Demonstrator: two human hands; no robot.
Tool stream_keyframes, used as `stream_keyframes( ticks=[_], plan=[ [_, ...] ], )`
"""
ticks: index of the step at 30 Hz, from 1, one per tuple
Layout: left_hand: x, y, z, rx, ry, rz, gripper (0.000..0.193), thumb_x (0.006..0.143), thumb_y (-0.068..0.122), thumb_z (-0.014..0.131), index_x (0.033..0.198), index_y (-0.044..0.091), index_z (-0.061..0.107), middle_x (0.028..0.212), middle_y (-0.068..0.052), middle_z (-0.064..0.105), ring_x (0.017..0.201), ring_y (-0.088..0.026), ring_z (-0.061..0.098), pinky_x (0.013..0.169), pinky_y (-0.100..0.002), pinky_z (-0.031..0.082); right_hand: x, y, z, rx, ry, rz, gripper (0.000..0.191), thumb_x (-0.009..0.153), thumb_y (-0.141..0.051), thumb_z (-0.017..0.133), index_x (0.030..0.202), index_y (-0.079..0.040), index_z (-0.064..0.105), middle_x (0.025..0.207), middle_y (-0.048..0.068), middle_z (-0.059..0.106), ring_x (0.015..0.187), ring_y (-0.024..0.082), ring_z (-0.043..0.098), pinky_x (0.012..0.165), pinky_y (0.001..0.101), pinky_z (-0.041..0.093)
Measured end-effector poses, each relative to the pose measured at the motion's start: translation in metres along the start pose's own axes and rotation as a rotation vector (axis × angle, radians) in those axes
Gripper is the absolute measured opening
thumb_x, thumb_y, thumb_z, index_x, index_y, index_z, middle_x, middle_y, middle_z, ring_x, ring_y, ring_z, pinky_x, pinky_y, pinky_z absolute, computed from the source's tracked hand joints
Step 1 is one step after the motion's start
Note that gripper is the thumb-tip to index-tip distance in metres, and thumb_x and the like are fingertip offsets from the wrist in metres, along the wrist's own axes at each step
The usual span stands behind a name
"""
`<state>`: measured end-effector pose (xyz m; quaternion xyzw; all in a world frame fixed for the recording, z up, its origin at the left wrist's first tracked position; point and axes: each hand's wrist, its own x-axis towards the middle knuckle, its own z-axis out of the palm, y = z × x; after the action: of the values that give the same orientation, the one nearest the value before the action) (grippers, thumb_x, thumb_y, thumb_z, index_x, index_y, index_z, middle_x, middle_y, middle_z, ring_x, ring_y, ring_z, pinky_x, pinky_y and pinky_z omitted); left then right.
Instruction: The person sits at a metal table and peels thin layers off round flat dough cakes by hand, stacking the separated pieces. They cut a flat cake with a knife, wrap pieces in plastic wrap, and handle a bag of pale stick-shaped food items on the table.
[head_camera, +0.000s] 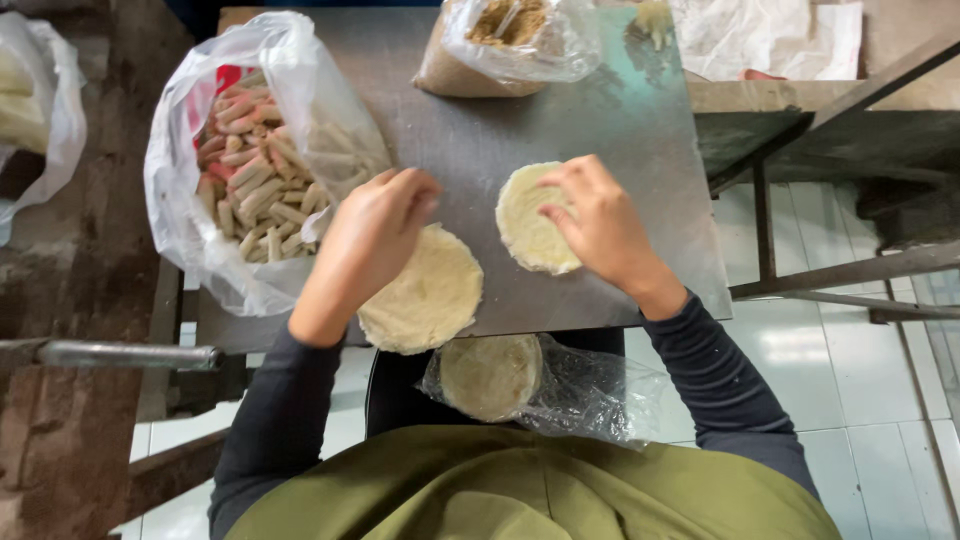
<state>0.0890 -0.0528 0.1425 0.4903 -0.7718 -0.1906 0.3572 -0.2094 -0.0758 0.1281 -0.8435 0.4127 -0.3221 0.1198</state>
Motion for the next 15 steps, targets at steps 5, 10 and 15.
stream_keyframes(
  ticks=[5,10,15],
  plan=[
    [-0.079,0.007,-0.016,0.278,0.163,-0.225,0.027,0.091,0.012,0.073,0.112,-0.001,0.063,0.101,-0.022,0.067,0.093,-0.043,0.064,0.079,-0.049,0.051,0.027,-0.042,0.049,0.176,-0.26,-0.271,0.033,0.088,-0.01,0.074,0.119,-0.005,0.066,0.114,0.015,0.064,0.107,0.037,0.063,0.092,0.0439,0.05],
    [-0.129,0.015,0.001,0.189,0.167,-0.432,0.042,0.082,0.018,0.078,0.115,-0.002,0.062,0.098,-0.02,0.067,0.088,-0.039,0.066,0.075,-0.047,0.052,0.037,-0.081,0.101,0.206,-0.4,-0.412,0.04,0.083,-0.02,0.081,0.114,-0.003,0.063,0.11,0.018,0.061,0.105,0.039,0.061,0.088,0.047,0.049],
    [-0.134,0.016,0.007,0.204,0.216,-0.516,0.016,0.09,0.016,0.076,0.099,0.005,0.069,0.093,-0.013,0.07,0.085,-0.035,0.068,0.072,-0.044,0.052,0.01,-0.116,0.123,0.201,-0.416,-0.333,0.056,0.068,-0.032,0.087,0.102,0.001,0.058,0.101,0.019,0.058,0.097,0.041,0.059,0.082,0.0481,0.048]
  ],
)
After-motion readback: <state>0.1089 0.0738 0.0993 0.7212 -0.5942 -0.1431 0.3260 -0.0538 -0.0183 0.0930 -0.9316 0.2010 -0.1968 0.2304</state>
